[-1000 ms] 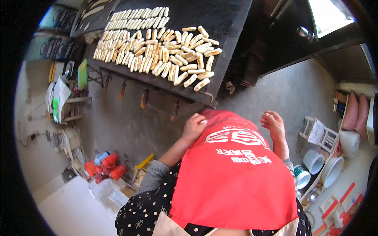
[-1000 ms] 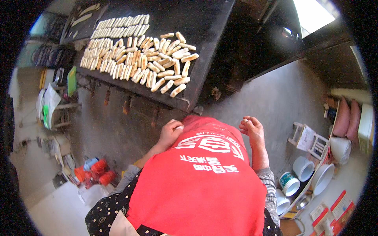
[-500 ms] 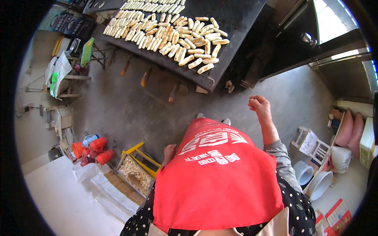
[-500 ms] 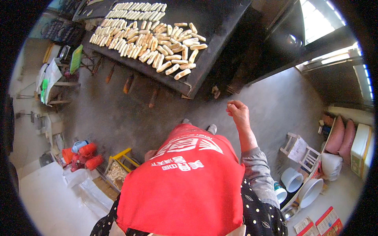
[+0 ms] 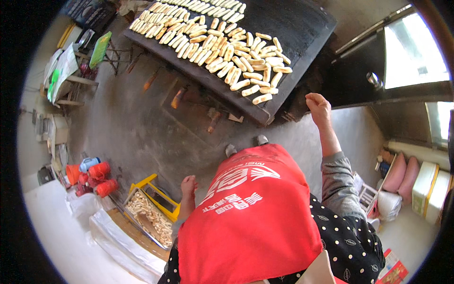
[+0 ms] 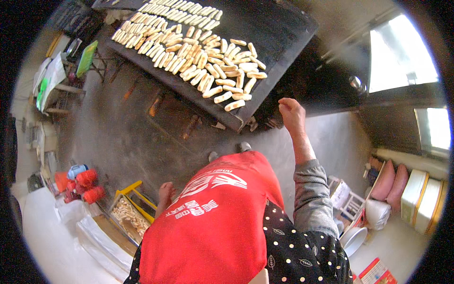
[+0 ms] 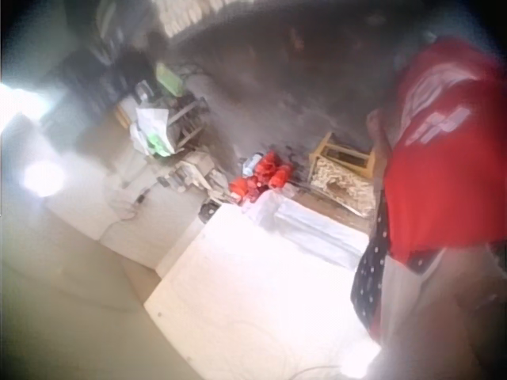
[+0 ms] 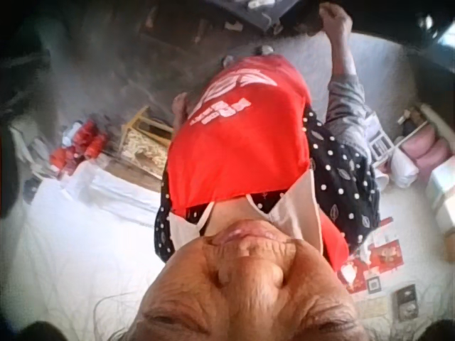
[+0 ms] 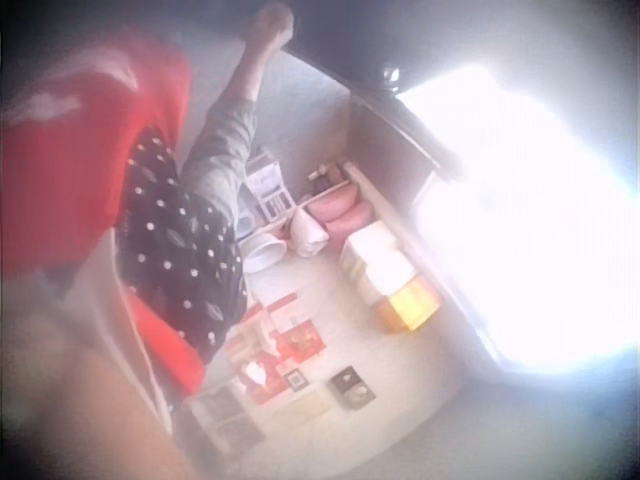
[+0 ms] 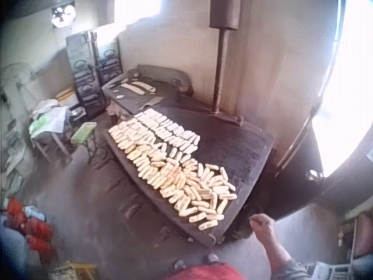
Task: The person cuts long strips of dough into small pieces using a cleaver, then shapes each piece by hand and places them in rows on a large flat surface. The person repeats this cycle, cutting more dough and arranging the shaped pieces.
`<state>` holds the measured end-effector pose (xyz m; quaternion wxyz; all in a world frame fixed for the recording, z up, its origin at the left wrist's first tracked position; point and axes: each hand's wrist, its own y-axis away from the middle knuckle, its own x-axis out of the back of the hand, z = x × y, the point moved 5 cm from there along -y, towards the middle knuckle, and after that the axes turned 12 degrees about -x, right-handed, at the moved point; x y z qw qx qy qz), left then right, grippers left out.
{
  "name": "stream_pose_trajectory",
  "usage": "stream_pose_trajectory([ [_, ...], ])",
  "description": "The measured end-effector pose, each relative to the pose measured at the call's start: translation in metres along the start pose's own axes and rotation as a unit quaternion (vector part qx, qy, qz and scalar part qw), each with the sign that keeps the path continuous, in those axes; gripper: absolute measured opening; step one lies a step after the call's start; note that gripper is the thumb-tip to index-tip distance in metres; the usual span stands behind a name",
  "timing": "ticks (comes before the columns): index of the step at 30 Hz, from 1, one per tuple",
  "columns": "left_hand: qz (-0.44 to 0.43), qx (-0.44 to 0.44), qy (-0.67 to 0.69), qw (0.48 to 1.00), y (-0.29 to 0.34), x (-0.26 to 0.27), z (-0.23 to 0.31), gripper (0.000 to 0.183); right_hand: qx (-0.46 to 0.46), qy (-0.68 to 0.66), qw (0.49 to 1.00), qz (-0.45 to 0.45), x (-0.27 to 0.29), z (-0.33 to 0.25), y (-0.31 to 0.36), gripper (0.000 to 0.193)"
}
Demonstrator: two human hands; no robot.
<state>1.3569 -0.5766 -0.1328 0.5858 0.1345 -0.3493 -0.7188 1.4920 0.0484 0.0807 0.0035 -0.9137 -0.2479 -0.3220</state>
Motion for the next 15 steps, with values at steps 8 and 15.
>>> stream_pose_trajectory([
  [8, 0.155, 0.057, 0.100, 0.981, 0.098, 0.008, -0.064, 0.018, 0.203, 0.128, 0.969, -0.052, -0.029, -0.054, -0.100, 0.016],
  [15, 0.185, 0.136, 0.094, 0.969, 0.182, -0.069, -0.120, 0.019, 0.374, 0.160, 0.912, -0.054, -0.064, -0.068, -0.137, 0.019],
])
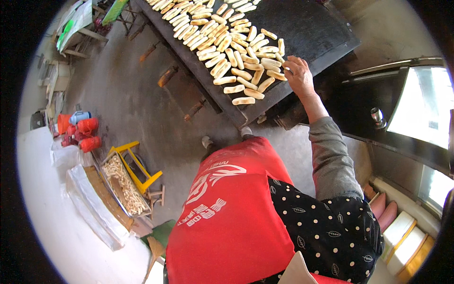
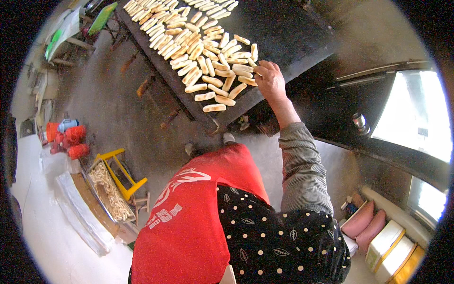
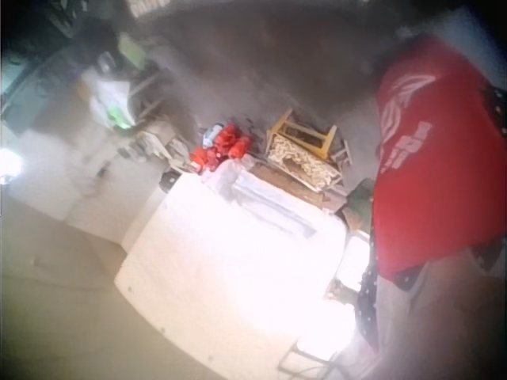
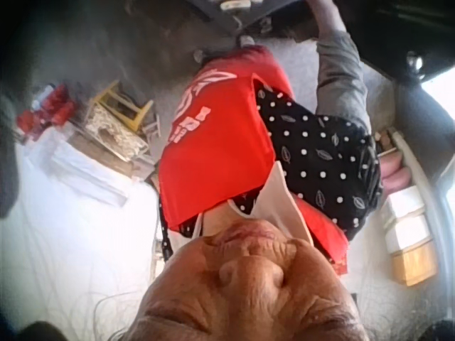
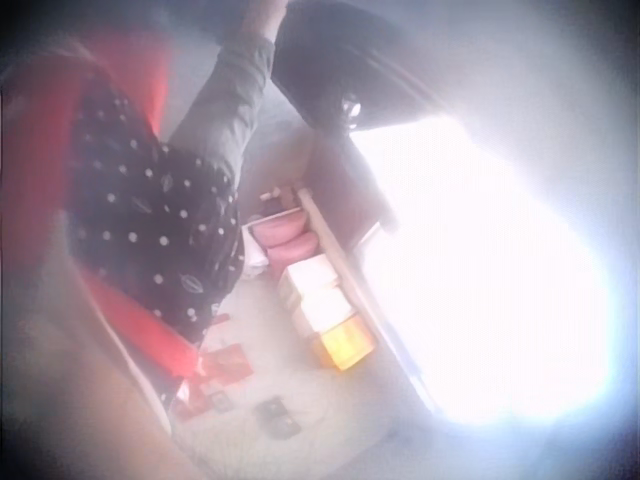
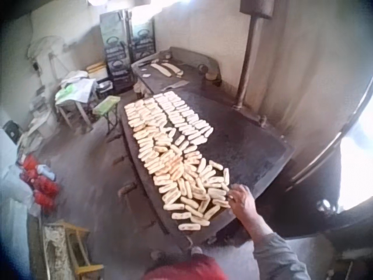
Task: The person cuts long strips of dough into small pieces using a cleaver, then shapes each piece by hand and places them in rows on a large flat surface. The person repeats this cycle, cutting more dough and arranging the shaped pieces.
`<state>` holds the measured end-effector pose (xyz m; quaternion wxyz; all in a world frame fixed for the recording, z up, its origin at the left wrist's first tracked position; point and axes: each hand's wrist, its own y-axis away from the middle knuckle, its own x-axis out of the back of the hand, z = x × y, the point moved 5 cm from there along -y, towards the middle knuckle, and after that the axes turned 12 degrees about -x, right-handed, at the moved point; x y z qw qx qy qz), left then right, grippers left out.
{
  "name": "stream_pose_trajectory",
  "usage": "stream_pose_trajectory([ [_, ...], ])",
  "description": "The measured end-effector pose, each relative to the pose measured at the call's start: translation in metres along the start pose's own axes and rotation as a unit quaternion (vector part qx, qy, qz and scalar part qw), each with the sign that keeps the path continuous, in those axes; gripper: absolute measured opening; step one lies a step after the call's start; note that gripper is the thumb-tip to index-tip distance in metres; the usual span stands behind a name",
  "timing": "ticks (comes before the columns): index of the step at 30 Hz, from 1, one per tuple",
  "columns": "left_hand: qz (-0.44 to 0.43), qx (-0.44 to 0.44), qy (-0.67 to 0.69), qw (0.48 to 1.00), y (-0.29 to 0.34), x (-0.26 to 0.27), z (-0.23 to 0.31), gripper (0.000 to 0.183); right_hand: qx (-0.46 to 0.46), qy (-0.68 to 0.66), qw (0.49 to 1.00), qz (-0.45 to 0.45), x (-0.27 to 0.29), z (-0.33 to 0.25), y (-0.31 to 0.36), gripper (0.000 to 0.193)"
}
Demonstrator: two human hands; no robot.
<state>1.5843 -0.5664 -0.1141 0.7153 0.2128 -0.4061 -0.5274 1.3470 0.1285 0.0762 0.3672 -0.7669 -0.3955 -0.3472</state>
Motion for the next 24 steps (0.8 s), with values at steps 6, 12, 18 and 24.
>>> stream_pose_trajectory([
  [6, -0.004, -0.019, -0.005, 1.000, 0.020, -0.032, -0.004, 0.019, 0.024, 0.040, 0.998, -0.035, -0.020, 0.006, -0.011, 0.023],
  [12, 0.003, -0.029, -0.008, 1.000, 0.022, -0.043, -0.004, 0.020, 0.016, 0.051, 0.997, -0.047, -0.030, 0.014, -0.020, 0.027],
  [18, 0.010, -0.028, -0.008, 1.000, 0.023, -0.047, -0.005, 0.021, 0.011, 0.077, 0.995, -0.057, -0.037, 0.015, -0.031, 0.028],
  [24, 0.013, -0.023, -0.016, 1.000, 0.023, -0.050, -0.008, 0.022, 0.023, 0.075, 0.995, -0.059, -0.036, 0.013, -0.031, 0.023],
])
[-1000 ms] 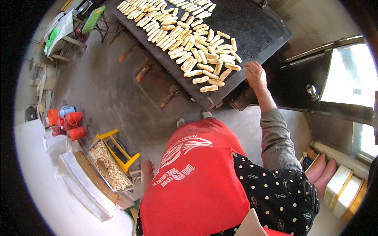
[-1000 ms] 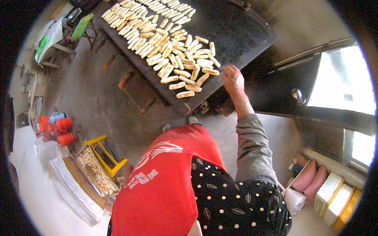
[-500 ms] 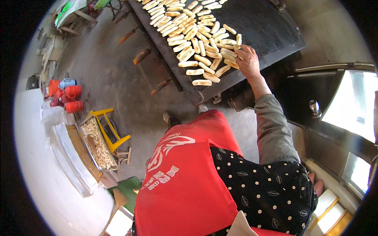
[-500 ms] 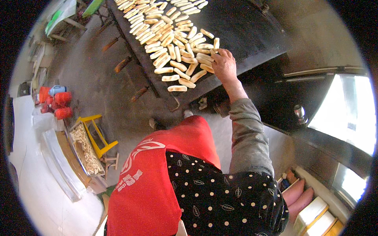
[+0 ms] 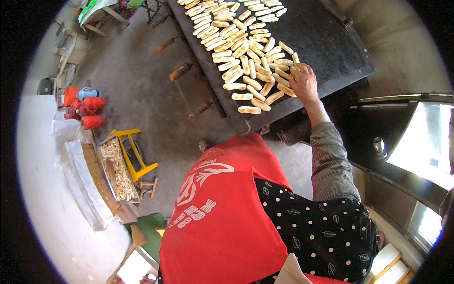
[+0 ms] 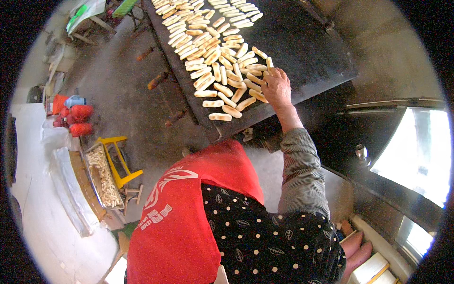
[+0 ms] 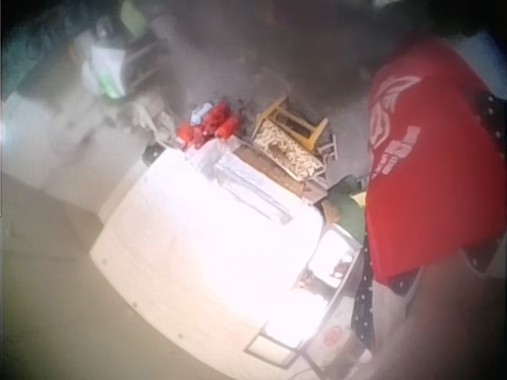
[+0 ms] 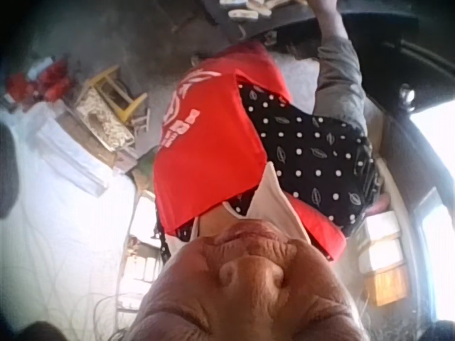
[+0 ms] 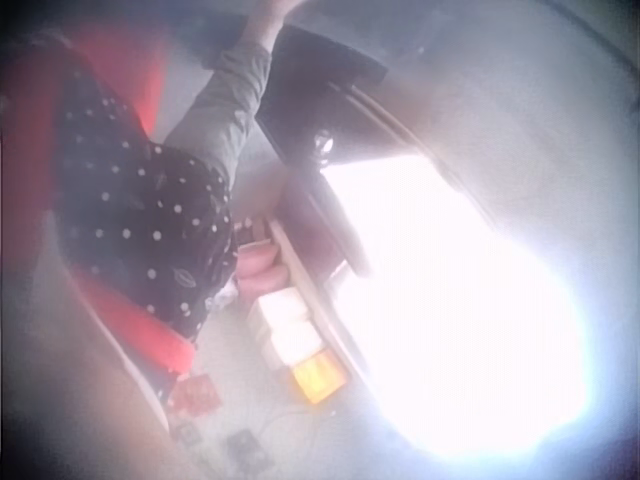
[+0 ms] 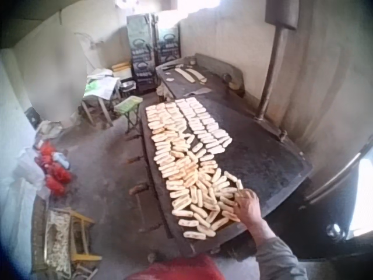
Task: The person cuts long strips of dough into small pieces using a cleaver, then shapes each piece by hand and places them in rows on a large flat surface. The person repeats this cycle, cutting more dough and arranging the shaped pieces.
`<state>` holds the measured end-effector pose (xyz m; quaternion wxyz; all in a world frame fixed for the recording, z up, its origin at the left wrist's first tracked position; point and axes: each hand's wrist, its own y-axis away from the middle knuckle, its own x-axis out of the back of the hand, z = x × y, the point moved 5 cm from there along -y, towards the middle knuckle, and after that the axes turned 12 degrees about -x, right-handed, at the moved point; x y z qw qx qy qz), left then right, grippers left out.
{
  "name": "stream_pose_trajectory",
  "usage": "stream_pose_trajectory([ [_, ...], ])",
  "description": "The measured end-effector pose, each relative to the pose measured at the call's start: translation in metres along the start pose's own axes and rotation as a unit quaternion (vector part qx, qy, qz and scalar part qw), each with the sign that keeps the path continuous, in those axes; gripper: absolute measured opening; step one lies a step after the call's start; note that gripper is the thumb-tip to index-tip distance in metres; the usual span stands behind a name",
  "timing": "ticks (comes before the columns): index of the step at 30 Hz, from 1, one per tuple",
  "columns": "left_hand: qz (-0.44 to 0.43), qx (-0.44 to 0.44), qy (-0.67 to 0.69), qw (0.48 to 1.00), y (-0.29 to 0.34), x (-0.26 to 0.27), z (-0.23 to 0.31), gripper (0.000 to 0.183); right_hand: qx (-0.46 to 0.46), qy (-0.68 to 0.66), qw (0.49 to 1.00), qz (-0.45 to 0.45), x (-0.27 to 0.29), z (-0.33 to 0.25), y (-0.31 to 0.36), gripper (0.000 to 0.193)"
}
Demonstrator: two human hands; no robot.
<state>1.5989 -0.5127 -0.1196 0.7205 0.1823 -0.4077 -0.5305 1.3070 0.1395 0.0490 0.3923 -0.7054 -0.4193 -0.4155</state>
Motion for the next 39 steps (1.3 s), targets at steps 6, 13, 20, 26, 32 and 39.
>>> stream_pose_trajectory([
  [6, -0.003, 0.001, -0.011, 1.000, -0.002, -0.003, 0.000, 0.023, 0.011, 0.041, 0.999, -0.014, 0.001, -0.001, 0.005, 0.019],
  [13, -0.007, -0.002, -0.021, 1.000, -0.003, -0.007, 0.002, 0.024, -0.041, 0.072, 0.995, 0.053, -0.005, 0.001, 0.001, 0.019],
  [20, -0.006, -0.004, -0.029, 1.000, -0.002, -0.010, 0.002, 0.025, -0.041, 0.020, 0.993, 0.108, 0.005, -0.004, -0.007, 0.017],
  [26, -0.012, -0.027, -0.046, 0.998, -0.003, -0.015, 0.002, 0.026, 0.030, -0.083, 0.995, 0.043, 0.017, -0.009, 0.002, 0.005],
  [32, -0.008, -0.159, -0.152, 0.975, -0.002, -0.007, -0.003, 0.027, 0.073, -0.020, 0.995, -0.059, 0.002, -0.018, 0.007, 0.011],
  [39, 0.053, -0.125, -0.111, 0.985, -0.001, -0.032, 0.013, 0.029, 0.033, 0.047, 0.981, -0.184, -0.012, -0.015, -0.007, 0.028],
])
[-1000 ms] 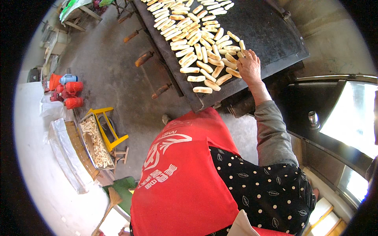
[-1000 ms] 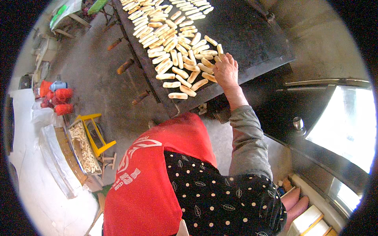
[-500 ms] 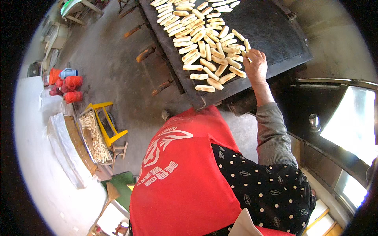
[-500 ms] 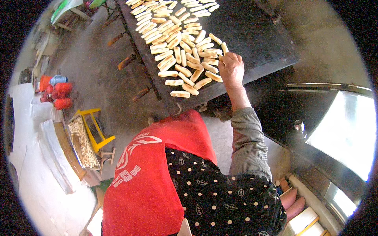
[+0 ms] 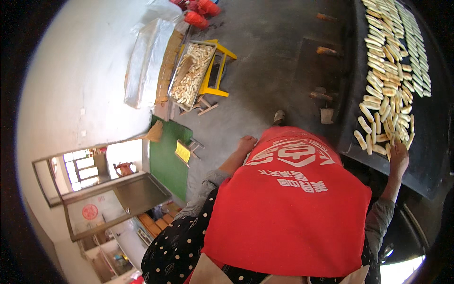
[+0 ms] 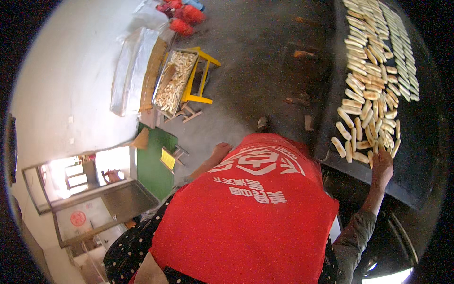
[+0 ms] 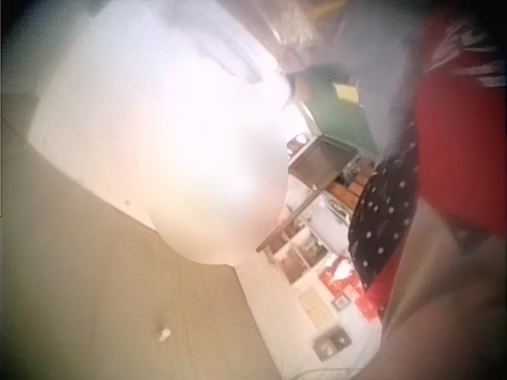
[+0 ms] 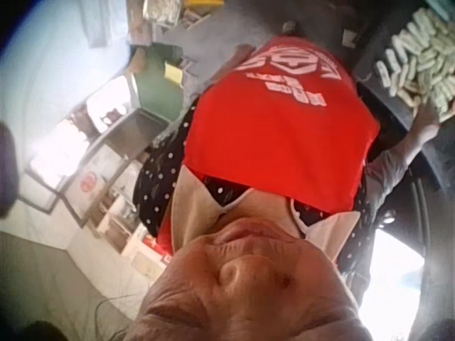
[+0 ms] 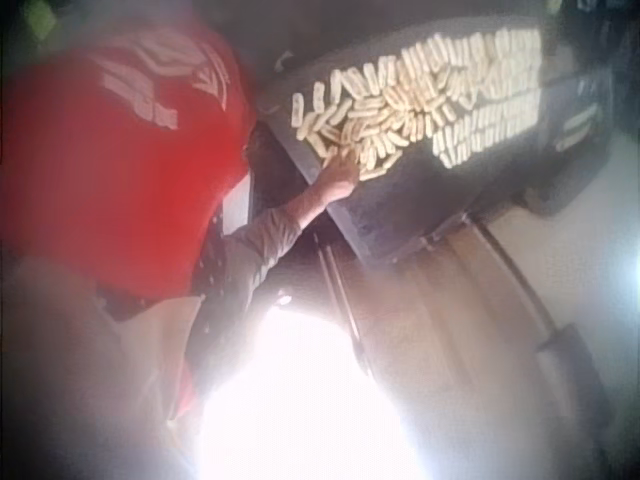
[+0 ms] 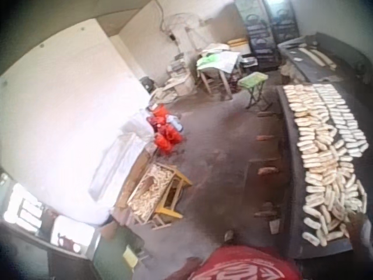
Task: The person cuts long strips of dough into small pieces using a cleaver, then shapes each piece by hand and places them in rows on a large flat surface. The person repeats this cycle, cutting more dough and arranging the shaped pieces.
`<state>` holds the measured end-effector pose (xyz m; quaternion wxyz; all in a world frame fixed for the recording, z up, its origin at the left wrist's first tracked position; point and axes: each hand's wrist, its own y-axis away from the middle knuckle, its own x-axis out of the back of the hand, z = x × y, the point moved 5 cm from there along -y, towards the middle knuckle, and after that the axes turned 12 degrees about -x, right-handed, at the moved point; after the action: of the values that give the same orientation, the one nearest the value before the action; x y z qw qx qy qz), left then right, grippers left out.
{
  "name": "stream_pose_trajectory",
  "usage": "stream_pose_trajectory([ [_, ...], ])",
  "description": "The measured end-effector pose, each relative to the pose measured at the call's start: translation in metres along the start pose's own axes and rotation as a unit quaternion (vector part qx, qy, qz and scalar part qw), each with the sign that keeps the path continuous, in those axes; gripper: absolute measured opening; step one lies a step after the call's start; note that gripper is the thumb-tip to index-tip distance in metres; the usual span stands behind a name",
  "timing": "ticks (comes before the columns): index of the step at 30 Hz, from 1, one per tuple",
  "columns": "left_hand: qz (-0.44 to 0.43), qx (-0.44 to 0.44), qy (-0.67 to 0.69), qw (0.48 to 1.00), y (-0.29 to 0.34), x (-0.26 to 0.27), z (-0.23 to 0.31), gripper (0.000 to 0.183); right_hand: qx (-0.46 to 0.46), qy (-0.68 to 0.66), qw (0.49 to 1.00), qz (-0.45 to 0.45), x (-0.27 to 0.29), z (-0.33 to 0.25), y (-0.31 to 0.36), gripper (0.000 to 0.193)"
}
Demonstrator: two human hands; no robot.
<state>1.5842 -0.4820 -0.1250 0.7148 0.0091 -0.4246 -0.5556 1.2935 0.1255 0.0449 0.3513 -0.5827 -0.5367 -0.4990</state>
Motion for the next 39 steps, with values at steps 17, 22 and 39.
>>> stream_pose_trajectory([
  [17, 0.033, 0.059, 0.003, 0.998, 0.010, -0.001, 0.005, 0.033, 0.014, -0.063, 0.998, -0.024, 0.001, -0.001, 0.000, 0.032],
  [22, 0.018, 0.045, -0.016, 0.999, -0.001, -0.010, -0.021, 0.032, -0.003, -0.025, 0.998, -0.051, 0.005, -0.008, -0.001, 0.037],
  [39, -0.027, 0.102, 0.016, 0.994, -0.022, 0.011, -0.038, 0.023, -0.028, 0.055, 0.993, -0.100, 0.011, -0.014, -0.008, 0.025],
])
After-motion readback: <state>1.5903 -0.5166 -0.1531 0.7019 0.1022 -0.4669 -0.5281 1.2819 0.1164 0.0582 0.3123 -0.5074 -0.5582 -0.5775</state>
